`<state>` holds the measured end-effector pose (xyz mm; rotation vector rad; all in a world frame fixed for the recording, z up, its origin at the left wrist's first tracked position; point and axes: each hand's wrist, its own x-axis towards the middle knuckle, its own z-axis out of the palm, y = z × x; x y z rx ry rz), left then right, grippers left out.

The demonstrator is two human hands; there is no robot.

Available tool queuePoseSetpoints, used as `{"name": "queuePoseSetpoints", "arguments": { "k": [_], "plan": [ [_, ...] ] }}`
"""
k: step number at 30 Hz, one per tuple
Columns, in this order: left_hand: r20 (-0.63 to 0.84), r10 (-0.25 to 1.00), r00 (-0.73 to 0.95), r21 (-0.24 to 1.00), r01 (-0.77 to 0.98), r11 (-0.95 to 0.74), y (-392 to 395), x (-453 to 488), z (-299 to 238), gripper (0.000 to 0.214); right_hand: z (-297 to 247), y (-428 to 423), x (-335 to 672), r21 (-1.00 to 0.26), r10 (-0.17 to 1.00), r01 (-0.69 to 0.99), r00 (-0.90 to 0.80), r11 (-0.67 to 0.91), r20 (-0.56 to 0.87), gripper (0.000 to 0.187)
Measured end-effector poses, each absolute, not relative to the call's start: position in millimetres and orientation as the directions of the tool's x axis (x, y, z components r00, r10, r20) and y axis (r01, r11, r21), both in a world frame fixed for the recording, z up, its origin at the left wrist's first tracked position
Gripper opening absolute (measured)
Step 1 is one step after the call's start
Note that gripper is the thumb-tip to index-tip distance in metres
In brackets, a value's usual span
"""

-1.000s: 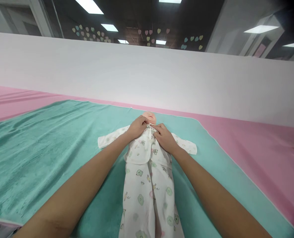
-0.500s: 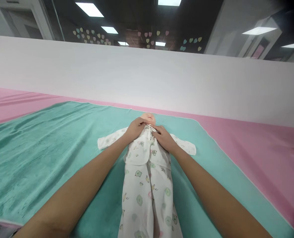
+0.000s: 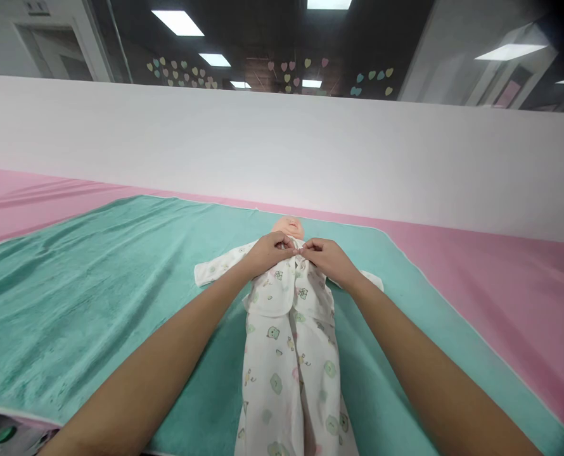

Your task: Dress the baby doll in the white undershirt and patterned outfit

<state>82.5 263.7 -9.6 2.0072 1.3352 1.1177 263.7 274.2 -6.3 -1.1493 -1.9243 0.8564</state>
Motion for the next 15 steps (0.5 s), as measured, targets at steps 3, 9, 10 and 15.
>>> {"name": "queuePoseSetpoints", "arguments": {
  "k": [3, 9, 10, 15],
  "plan": [
    [0.331, 0.919, 0.214, 0.781, 0.484, -0.394, 265.9, 80.2, -8.9, 0.025, -10.9, 275.2, 260.7, -0.893, 0.917, 0.304, -0.326, 0.332, 0.230, 0.027],
    [0.278, 0.937, 0.213, 0.875, 0.347, -0.338, 262.8, 81.0, -3.9, 0.023, -19.8, 278.7, 257.9, -0.958, 0.911, 0.086, -0.342, 0.274, 0.230, 0.026],
    [0.262, 0.943, 0.208, 0.887, 0.333, -0.320, 261.6, 81.4, -2.6, 0.022, -20.4, 278.7, 258.1, -0.960, 0.910, 0.071, -0.343, 0.270, 0.231, 0.027],
    [0.189, 0.963, 0.194, 0.945, 0.229, -0.231, 260.0, 82.0, 0.8, 0.020, -23.9, 277.4, 258.2, -0.966, 0.919, 0.101, -0.345, 0.239, 0.191, 0.028]
  ]
}}
